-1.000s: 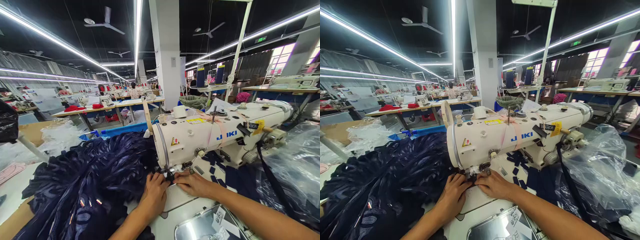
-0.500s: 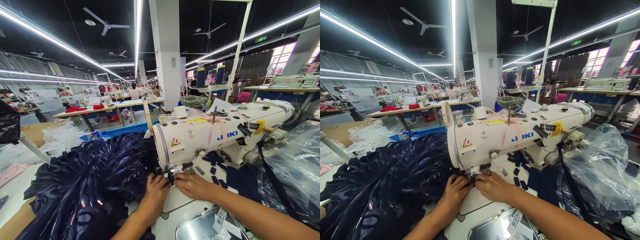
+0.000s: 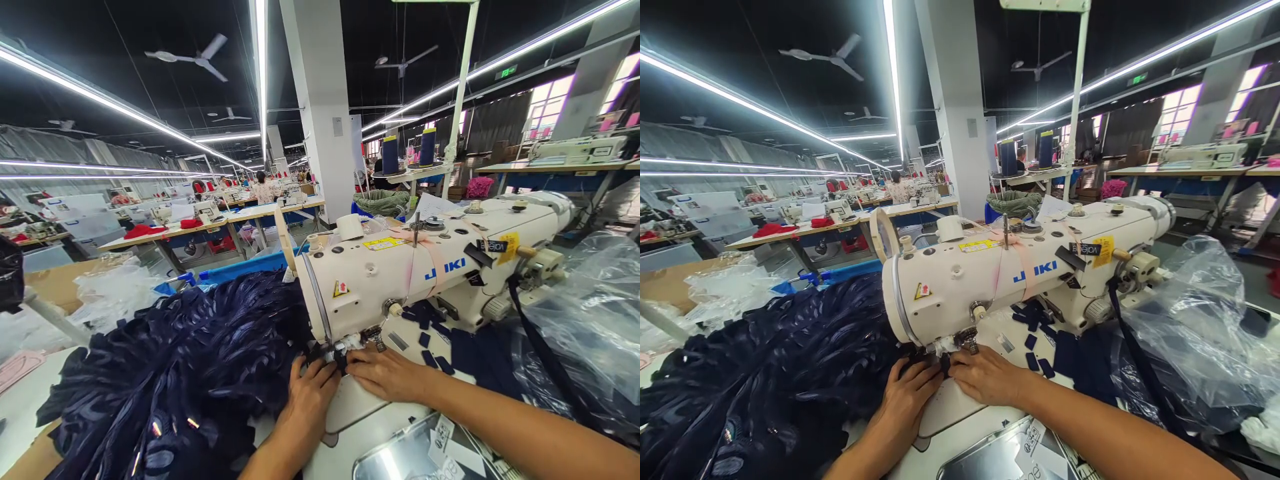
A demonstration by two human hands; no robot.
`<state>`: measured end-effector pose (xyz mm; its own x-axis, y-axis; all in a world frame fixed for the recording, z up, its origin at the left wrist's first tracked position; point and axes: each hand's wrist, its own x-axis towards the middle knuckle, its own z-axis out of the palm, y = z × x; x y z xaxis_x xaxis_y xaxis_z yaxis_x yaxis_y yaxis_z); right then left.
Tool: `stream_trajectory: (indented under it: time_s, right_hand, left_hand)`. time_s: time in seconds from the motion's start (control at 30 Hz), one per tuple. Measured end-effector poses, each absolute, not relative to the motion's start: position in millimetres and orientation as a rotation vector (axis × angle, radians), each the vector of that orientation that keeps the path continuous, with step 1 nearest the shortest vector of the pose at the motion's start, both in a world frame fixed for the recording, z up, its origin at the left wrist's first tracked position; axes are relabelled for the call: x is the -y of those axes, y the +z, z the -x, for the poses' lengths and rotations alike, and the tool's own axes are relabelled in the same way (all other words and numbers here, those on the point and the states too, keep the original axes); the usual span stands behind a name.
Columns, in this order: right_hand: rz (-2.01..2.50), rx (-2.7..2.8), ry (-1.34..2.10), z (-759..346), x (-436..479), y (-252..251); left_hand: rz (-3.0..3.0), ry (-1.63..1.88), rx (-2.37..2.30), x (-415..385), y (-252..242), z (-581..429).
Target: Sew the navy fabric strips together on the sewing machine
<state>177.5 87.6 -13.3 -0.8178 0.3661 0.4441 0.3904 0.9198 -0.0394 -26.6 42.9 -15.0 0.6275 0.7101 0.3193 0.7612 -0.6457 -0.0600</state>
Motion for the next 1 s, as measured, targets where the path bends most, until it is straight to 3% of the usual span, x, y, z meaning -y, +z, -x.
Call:
stream_trajectory:
  time_s: [0.5,0.7,0.9,1.0]
  right_hand:
    - [0.655,2.591,0.087,-180.0,-91.1,-15.6]
    - [0.926,2.49,0.219,-173.9,-108.2,-22.6]
    - [0.944,2.383,0.31,-155.7,-134.8,-29.9]
    - [0.908,2.413,0.274,-157.8,-133.4,-27.1]
  left_hand:
    - [2.716,-0.388,1.407,-51.0,-0.8,29.2]
    - [2.686,-0.393,1.448,-56.3,4.2,28.5]
    - [2.429,-0.54,1.345,-60.2,-16.7,26.3]
    - [2.21,-0.455,1.368,-57.4,-29.2,24.8]
